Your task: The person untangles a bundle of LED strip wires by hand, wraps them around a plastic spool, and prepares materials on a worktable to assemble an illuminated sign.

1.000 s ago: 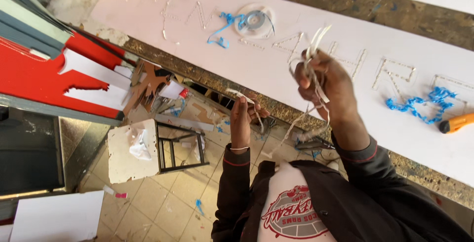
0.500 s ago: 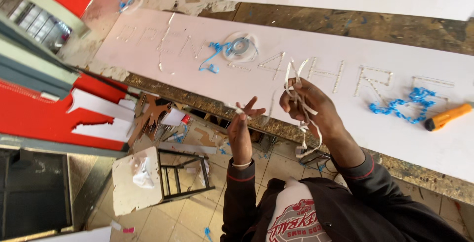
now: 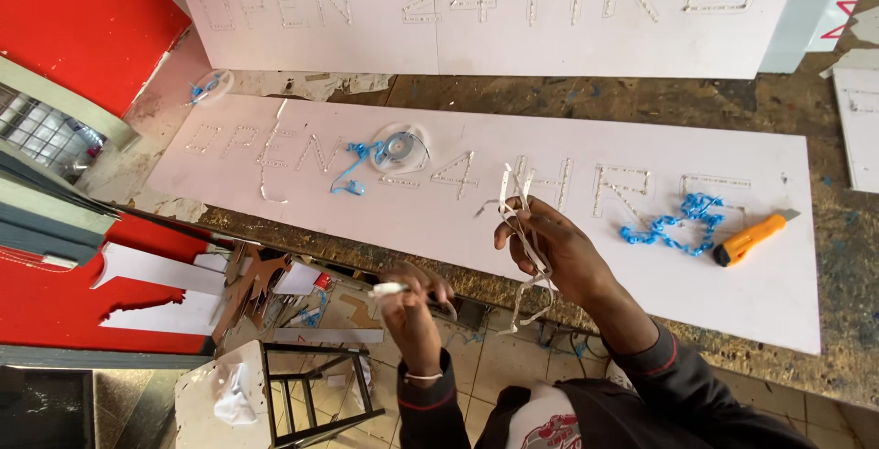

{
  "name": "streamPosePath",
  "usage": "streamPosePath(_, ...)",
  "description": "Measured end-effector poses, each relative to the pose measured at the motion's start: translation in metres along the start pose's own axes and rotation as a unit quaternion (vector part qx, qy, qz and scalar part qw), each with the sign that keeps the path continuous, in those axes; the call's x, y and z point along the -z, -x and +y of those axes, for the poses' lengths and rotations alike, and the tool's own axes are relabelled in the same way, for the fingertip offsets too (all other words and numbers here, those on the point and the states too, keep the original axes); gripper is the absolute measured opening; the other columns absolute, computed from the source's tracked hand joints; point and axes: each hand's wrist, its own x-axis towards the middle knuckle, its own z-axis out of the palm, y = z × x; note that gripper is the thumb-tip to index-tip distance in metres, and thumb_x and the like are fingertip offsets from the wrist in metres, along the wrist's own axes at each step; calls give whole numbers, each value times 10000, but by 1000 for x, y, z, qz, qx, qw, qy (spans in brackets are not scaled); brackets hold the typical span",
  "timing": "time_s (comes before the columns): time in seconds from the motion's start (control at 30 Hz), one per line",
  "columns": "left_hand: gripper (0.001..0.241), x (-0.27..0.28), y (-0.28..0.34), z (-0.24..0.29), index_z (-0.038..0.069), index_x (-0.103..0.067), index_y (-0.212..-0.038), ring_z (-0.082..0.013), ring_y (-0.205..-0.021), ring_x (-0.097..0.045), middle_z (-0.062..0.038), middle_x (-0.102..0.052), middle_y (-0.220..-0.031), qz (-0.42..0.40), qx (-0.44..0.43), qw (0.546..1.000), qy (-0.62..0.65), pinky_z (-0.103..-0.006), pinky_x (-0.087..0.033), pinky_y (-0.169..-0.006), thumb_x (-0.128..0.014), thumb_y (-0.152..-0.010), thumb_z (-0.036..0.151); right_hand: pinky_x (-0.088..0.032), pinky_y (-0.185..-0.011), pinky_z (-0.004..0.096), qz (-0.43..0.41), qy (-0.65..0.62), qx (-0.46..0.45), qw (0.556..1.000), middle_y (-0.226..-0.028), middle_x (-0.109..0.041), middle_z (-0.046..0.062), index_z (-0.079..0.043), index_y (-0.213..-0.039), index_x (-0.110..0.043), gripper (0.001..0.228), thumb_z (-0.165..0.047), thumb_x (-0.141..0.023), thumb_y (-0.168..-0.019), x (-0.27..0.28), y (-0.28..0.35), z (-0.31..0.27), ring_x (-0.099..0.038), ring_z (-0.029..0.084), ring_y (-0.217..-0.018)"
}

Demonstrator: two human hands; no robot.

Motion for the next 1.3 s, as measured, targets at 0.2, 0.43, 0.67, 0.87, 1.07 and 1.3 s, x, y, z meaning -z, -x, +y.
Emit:
streamPosePath(0.2, 707, -43, 34, -26, 179, -633, -708, -185, -577, -825, -19, -749, -625, -40, 276, 954, -106, -491, -779, -759, -400, -1054, 749, -246, -478, 274, 16, -22, -53, 998, -812, -682, 133, -96, -1236, -659, 140, -173, -553, -1188, 23, 10, -8, -281, 114, -474)
streamPosePath(0.43, 711, -103, 37, -35, -10, -560, -1638, -311, -938, -816, -214, -755, -1202, -37, 228, 966, -112, -516, -698, -865, -318, -1235, 524, -245, -392, 243, 11, 12, -53, 998, -636, -487, 52, -11, -1289, -699, 223, -116, -623, -1108, 50, 17, 18, -327, 67, -414)
streamPosePath(0.67, 578, -95, 44, -60, -33, -702, -1490, -227, -915, -780, -175, -808, -1084, 49, 201, 964, -167, -389, -640, -838, -519, -1202, 434, -292, -450, 231, -42, 120, -69, 989, -603, -508, 35, 46, -1225, -776, 241, -112, -619, -1133, 59, 31, 10, -345, 55, -474)
streamPosePath(0.87, 385, -108, 35, -43, -14, -754, -1437, -157, -886, -722, -174, -826, -1164, 65, 169, 969, -170, -330, -584, -794, -724, -1124, 208, -347, -528, 240, -75, 190, -63, 977, -607, -579, 48, 42, -1225, -806, 268, -121, -613, -1138, 67, 38, 10, -392, 75, -535)
streamPosePath(1.07, 311, -115, 37, -45, 17, -807, -1355, -271, -1098, -733, -188, -808, -1122, 96, 156, 970, -158, -520, -547, -1077, -746, -1111, 199, -391, -586, 280, -67, 204, -39, 976, -638, -601, 53, 39, -1268, -789, 278, -157, -637, -1144, 58, 42, 4, -445, 103, -589)
streamPosePath(1.3, 424, -118, 32, -52, 2, -709, -1496, -277, -1121, -725, -165, -771, -1114, 220, 179, 956, -73, -518, -541, -1146, -643, -1168, 261, -383, -607, 270, -24, 144, -1, 989, -683, -611, 39, 60, -1367, -651, 295, -140, -653, -1151, 52, 41, 27, -478, 97, -607)
